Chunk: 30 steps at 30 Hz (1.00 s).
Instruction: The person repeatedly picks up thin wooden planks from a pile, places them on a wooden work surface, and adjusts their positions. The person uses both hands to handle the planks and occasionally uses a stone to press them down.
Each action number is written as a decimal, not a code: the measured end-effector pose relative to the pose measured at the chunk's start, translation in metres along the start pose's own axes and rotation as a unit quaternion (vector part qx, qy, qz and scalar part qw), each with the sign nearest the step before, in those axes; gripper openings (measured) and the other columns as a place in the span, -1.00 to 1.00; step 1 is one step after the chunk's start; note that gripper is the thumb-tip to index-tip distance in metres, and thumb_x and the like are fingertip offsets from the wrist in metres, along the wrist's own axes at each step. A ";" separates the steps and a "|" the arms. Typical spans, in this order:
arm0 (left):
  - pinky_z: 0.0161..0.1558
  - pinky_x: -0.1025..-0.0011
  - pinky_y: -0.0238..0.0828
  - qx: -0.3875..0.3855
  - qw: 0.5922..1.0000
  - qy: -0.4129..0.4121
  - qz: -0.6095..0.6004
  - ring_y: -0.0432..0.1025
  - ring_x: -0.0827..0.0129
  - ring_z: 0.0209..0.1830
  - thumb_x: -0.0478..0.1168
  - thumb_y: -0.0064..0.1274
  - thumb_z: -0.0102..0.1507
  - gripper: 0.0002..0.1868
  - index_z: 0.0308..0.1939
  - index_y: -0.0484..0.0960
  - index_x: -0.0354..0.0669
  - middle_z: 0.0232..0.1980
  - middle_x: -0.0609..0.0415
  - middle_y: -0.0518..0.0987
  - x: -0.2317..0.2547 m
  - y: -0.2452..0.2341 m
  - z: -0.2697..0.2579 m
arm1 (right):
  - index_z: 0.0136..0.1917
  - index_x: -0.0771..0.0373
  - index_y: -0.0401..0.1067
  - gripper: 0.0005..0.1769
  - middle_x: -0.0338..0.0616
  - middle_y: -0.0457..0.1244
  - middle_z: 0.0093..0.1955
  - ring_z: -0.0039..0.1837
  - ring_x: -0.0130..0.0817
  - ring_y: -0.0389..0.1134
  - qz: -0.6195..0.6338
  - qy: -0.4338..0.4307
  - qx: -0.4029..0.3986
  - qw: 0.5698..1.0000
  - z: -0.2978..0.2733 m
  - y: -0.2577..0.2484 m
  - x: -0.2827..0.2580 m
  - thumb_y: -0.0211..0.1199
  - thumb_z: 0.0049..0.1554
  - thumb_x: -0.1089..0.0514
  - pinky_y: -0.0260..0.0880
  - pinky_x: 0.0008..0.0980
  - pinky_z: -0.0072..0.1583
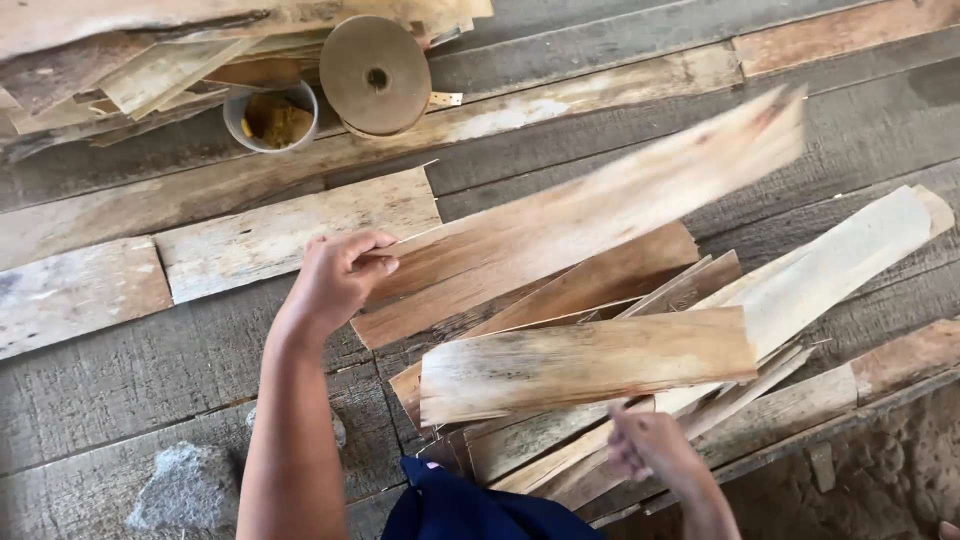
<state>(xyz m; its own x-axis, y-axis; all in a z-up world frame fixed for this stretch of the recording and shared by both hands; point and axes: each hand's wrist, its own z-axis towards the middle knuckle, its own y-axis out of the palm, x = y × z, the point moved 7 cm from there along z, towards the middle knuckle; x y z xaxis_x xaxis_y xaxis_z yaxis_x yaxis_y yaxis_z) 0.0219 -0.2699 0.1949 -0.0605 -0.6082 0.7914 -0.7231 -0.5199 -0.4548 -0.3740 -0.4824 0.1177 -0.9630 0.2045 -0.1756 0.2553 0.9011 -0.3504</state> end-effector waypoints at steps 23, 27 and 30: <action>0.35 -0.37 0.11 0.259 0.945 0.128 0.154 0.01 -0.38 0.52 -0.29 -0.10 0.31 -0.36 0.51 0.26 -0.18 0.54 -0.20 0.18 -0.109 0.073 0.128 | 0.34 -0.07 0.24 -0.45 -0.10 0.26 0.19 0.21 0.02 0.44 0.550 -0.353 -0.017 0.757 0.289 -0.072 -0.263 0.35 0.19 0.31 0.53 0.21 0.27; 0.52 -0.16 -0.13 0.218 0.960 0.104 0.143 -0.23 -0.16 0.66 -0.30 -0.30 0.38 -0.33 0.61 0.05 -0.13 0.69 -0.07 -0.08 -0.107 0.091 0.147 | 0.30 -0.14 0.23 -0.46 -0.13 0.23 0.16 0.20 -0.05 0.41 0.534 -0.348 0.024 0.771 0.313 -0.067 -0.280 0.39 0.20 0.27 0.51 0.17 0.27; 0.55 -0.14 -0.38 0.163 0.966 0.071 0.186 -0.45 0.00 0.69 -0.13 -0.37 0.43 -0.33 0.64 -0.07 -0.01 0.72 0.09 -0.24 -0.090 0.099 0.154 | 0.27 -0.18 0.20 -0.46 -0.17 0.24 0.18 0.21 -0.07 0.41 0.534 -0.340 0.026 0.773 0.313 -0.057 -0.288 0.40 0.20 0.25 0.51 0.14 0.28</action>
<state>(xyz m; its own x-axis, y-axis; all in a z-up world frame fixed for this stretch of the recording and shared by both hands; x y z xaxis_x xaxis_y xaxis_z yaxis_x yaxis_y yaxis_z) 0.0615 -0.3594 0.0159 -0.3848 -0.7130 0.5862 -0.3794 -0.4567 -0.8046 -0.0845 -0.7125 -0.1001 0.0646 0.5569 -0.8280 0.8942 0.3360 0.2958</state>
